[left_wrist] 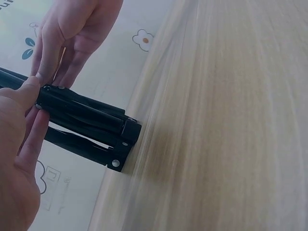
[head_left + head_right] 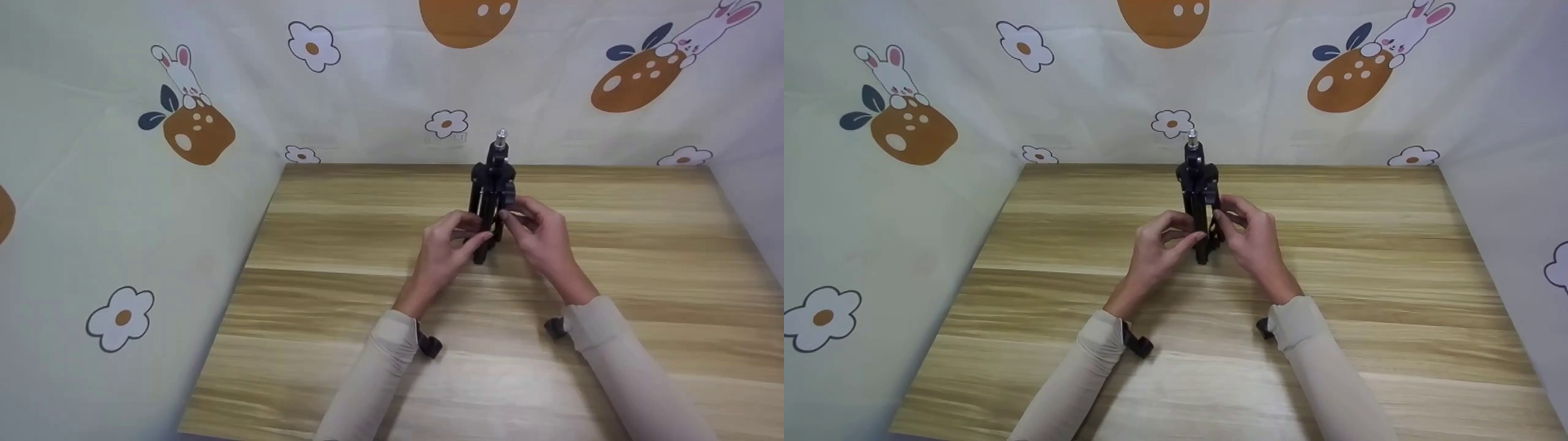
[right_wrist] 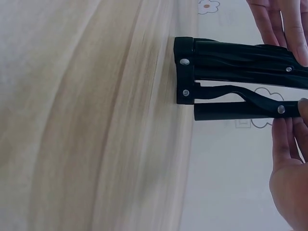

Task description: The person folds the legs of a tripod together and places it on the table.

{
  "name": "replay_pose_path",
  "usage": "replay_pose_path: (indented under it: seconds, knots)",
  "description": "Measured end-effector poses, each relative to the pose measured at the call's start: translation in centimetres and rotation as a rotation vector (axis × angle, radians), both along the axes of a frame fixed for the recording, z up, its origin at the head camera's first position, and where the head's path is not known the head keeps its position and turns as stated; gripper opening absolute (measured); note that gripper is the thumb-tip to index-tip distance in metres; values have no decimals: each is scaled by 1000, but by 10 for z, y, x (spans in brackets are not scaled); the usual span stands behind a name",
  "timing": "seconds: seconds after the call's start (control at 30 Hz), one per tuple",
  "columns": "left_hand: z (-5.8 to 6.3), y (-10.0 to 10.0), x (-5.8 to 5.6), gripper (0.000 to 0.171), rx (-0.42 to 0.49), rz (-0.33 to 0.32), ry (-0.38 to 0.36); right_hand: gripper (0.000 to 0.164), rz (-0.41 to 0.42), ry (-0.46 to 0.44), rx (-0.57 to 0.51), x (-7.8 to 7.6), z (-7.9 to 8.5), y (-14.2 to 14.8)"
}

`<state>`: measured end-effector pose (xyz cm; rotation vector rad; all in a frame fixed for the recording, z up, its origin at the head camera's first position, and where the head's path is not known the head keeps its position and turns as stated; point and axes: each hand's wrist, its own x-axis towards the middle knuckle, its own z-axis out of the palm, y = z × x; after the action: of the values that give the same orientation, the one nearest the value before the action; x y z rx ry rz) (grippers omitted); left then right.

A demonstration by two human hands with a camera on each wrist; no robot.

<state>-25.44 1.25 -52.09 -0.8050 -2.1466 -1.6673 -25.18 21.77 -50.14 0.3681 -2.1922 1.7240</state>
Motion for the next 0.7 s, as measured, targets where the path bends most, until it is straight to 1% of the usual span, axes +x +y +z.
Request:
replay_pose_path:
  seconds: [0.4,0.7]
  knots:
    - [0,0,-1,24,-14,-4,-4,23,-13,-5,18,-1,-1,1]
    - [-2,-1,-1,25,-31,-6,15,20,-22,-3,13,0,0,-2]
